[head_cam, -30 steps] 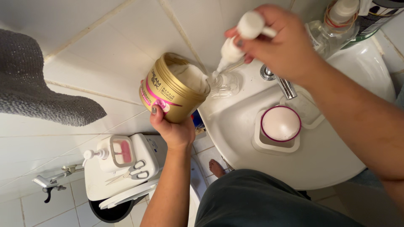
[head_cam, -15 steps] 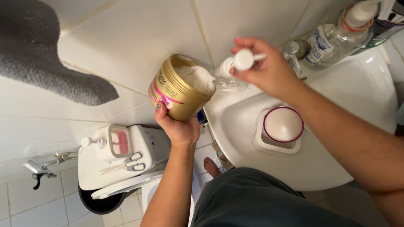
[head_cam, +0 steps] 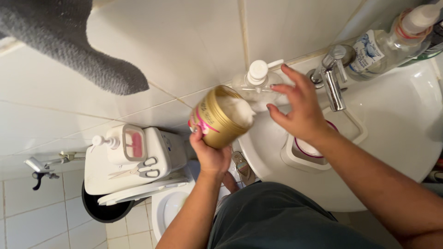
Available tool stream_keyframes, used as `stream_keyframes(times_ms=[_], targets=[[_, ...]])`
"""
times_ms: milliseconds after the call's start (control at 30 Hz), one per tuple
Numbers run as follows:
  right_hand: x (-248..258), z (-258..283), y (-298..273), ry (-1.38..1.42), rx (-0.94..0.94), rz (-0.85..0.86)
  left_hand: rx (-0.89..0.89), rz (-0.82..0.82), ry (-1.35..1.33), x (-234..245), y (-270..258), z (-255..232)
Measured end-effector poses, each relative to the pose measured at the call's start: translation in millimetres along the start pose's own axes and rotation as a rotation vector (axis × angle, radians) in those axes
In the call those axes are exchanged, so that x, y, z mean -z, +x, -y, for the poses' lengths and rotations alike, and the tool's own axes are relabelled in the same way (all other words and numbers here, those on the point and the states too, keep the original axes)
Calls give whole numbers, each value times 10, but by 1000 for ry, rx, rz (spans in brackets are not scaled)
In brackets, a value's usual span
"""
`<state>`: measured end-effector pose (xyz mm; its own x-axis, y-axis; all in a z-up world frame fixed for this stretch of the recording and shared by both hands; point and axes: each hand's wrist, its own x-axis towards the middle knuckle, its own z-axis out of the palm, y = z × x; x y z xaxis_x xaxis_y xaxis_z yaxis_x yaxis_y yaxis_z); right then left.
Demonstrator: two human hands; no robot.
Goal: The person opens a gold tub of cream and uses a pump to transfer the cream into a clear bottle. The person repeatedly pumps the cream from the tub into the bottle over the sink.
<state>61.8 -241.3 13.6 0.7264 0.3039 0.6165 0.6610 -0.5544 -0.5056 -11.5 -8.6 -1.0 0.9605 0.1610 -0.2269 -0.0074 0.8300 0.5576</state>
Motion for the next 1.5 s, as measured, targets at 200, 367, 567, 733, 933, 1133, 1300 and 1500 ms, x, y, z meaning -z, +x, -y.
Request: stream_keyframes(times_ms=[200,367,567,733,933,1133,1300,1500], targets=[[-248,-121,-195,-237,108,103,147,-64,-5,-33,-101,45],[-404,-222,-292,-329,143,113,215,-8,5,119,-65,100],[-360,-209,-204,-356,229,162,317,-46,-23,144,-50,163],[-151,-24,-97,-237,315,84,361,-6,-85,187,-7,239],[-34,242,-90,471,-500,168,371,30,-93,337,14,307],[-161,195,-85,644,-680,203,401,2,-29,361,108,240],[-194,211,22,692,-741,256,411,13,9,340,146,180],[-209,261,122,675,-792,312,411,-3,21,312,193,139]])
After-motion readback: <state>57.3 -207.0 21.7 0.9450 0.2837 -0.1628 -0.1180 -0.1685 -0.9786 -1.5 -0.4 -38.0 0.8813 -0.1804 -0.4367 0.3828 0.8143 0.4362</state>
